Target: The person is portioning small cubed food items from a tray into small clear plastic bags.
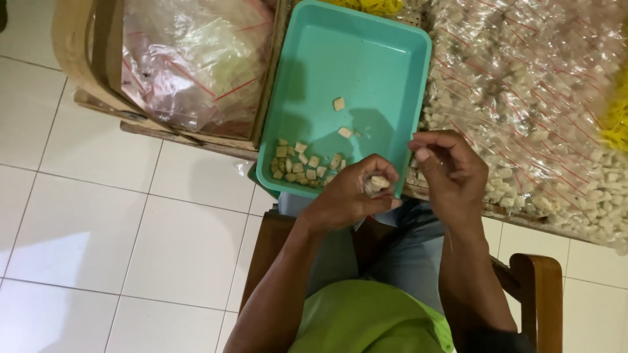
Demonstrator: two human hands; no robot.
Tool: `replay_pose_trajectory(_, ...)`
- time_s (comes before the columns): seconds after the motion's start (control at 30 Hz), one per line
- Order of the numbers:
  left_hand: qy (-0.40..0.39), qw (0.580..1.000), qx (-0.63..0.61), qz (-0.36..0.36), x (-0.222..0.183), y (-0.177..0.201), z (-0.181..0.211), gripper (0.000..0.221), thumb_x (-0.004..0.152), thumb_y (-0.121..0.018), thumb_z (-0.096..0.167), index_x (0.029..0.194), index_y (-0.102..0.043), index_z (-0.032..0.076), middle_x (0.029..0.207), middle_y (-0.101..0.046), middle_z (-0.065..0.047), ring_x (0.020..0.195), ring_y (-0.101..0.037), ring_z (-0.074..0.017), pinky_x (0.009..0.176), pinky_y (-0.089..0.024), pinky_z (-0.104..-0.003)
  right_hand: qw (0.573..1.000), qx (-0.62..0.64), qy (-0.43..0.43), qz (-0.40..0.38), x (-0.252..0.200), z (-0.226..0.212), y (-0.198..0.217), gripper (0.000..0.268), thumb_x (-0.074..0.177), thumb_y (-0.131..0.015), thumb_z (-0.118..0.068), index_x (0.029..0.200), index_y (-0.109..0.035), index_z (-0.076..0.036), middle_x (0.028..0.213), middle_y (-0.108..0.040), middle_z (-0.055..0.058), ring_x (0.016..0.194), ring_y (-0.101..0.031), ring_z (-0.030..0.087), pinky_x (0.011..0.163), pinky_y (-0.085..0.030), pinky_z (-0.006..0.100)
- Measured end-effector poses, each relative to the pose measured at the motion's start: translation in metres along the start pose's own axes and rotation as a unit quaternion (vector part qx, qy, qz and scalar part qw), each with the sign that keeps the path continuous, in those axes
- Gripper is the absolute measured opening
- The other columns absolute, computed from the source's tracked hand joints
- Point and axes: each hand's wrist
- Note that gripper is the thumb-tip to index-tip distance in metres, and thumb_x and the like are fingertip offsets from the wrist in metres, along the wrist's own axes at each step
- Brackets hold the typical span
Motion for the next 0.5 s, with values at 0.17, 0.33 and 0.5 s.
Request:
replay_pose_trajectory(0.17,-0.003,0.999,-0.031,-0.014,0.002,0.001,-0.003,0.035,0.089,-0.078,0.005,0.120,-0.064,0.003,0.094,-0.067,-0.008,0.088,-0.064,-0.0102,0.082,-0.057,-0.035,0.996,0.031,-0.078,-0.011,0.001,0.012,-0.025,0.016,0.103,-0.065,0.003,0.119,-0.070,0.007,0.099,-0.068,0.018,0.099,-0.065,0.021,0.091,-0.055,0.039)
replay_pose_trajectory(0.33,-0.001,0.997,-0.047,-0.055,0.005,-0.006,-0.006,0.037,0.090,-0.084,0.012,0.122,-0.066,0.004,0.097,-0.069,-0.006,0.089,-0.065,-0.0086,0.083,-0.057,-0.033,0.980,0.012,-0.171,-0.100,0.009,0.039,-0.051,0.029,0.097,-0.067,0.003,0.125,-0.071,-0.003,0.101,-0.068,0.015,0.096,-0.064,0.023,0.090,-0.055,0.041)
replay_pose_trajectory(0.5,0.010,0.996,-0.045,-0.079,0.003,-0.015,-0.011,0.041,0.088,-0.086,0.022,0.121,-0.066,0.007,0.100,-0.068,-0.001,0.095,-0.066,-0.0062,0.088,-0.057,-0.031,0.949,-0.140,-0.180,-0.217,0.021,0.072,-0.085,0.026,0.098,-0.070,-0.008,0.124,-0.074,-0.011,0.103,-0.074,0.019,0.091,-0.069,0.029,0.084,-0.055,0.044)
Point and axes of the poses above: each hand's wrist, its own x-axis towards the middle knuckle, its own y-axis out of the back of the hand, z = x × y
